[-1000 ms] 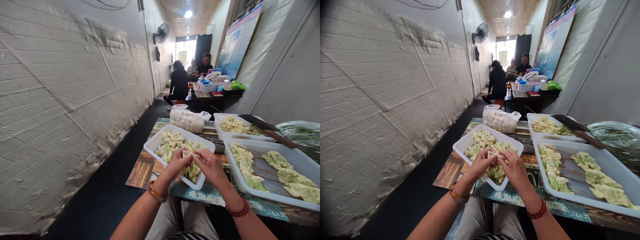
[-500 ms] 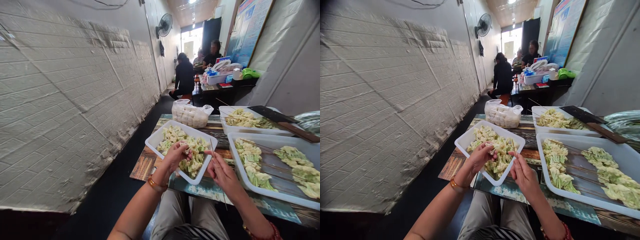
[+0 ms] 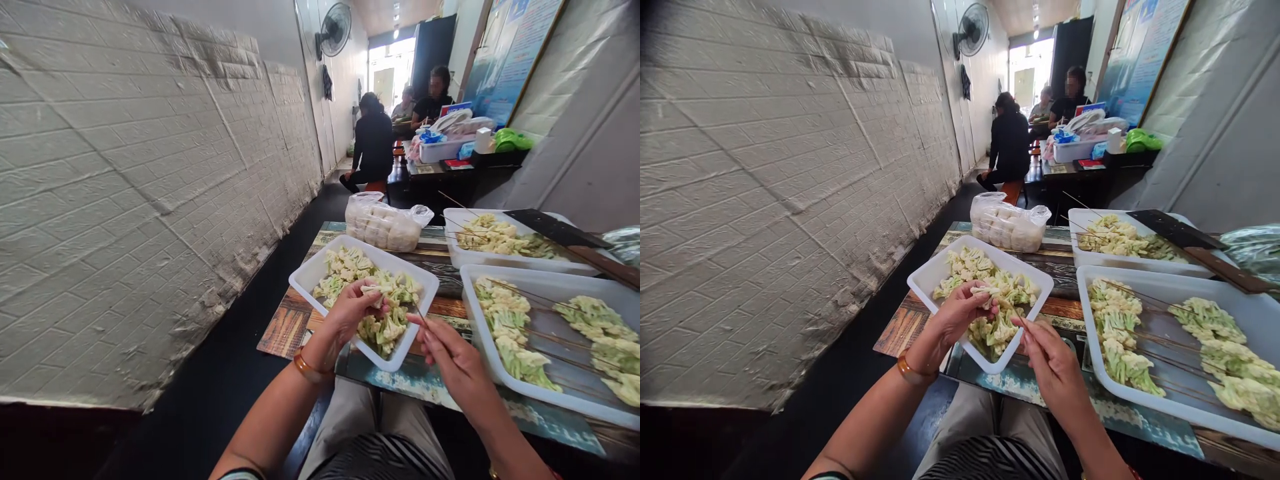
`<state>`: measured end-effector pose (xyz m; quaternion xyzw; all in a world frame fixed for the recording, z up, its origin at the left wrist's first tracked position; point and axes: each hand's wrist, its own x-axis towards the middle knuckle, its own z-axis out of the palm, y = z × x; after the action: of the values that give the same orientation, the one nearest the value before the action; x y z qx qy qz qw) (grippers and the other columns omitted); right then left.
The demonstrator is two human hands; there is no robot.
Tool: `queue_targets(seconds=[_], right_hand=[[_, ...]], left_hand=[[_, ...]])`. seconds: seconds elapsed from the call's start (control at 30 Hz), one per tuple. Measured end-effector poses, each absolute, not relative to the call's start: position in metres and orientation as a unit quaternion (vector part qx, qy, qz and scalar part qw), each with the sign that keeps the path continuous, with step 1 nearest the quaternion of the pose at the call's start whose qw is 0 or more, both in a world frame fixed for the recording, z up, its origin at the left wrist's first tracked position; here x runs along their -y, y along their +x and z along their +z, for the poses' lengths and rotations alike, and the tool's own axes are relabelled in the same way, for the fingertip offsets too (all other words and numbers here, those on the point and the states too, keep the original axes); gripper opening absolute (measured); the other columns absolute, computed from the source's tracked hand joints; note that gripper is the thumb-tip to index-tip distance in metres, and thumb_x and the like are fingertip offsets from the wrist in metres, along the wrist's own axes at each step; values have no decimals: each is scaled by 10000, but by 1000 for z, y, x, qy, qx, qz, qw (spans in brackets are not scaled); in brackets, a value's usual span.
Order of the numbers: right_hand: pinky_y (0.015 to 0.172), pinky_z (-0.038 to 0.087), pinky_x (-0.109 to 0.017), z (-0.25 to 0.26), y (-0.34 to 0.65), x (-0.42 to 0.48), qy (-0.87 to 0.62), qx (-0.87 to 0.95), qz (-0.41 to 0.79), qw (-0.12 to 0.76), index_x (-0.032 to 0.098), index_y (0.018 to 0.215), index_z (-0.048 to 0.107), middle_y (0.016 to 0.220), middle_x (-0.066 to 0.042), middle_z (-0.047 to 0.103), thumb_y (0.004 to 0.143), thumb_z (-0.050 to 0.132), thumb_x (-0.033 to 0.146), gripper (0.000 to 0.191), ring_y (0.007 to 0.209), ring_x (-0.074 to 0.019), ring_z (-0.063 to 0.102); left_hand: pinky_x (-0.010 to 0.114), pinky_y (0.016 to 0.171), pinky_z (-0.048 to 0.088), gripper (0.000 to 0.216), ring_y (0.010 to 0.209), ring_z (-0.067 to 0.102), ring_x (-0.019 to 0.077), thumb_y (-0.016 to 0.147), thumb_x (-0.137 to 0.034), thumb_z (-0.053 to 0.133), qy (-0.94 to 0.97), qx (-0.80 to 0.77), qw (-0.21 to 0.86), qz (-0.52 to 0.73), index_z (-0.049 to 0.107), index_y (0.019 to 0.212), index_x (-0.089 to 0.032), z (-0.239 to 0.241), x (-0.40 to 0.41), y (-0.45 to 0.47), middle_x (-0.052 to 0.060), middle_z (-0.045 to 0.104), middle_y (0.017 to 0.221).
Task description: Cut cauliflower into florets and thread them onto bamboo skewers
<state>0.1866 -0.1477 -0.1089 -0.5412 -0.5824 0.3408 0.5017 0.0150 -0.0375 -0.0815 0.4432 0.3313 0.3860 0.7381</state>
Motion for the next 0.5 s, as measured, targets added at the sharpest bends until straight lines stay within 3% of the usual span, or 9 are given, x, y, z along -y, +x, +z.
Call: queue_targets(seconds=[0.1,0.2,0.37,0.5], right_hand=[[792,477,-328,-110,187,155,-552,640,215,490,273,1118,686,1012,-83,573,920,462,352,309,949,-221,562],[776,468,-341,-108,184,160,-564,669,140,463,283,1162,670,946,-80,570,919,473,305,313,900,-220,563],[744,490,-300,-105,173,156,-555,674,193,447,233,1263,602,942,-80,602,949,424,312,369,848,-192,594],[877,483,-327,-110,159,151,-572,643,200,469,212,1287,583,1169,-102,617,943,422,349,404,1055,-221,587]], left_hand=[[259,644,481,362,669,627,141,630,-383,778,449,-323,738,387,566,799,-143,-83,37,14,44,656,734],[252,658,484,363,726,638,154,616,-366,788,445,-314,742,392,572,802,-143,-83,38,12,48,660,754],[220,560,448,360,633,622,136,653,-387,761,444,-295,753,385,554,835,-154,-82,38,10,37,649,704],[209,535,428,355,617,604,123,669,-395,747,441,-298,748,396,572,864,-155,-83,38,9,23,631,683]])
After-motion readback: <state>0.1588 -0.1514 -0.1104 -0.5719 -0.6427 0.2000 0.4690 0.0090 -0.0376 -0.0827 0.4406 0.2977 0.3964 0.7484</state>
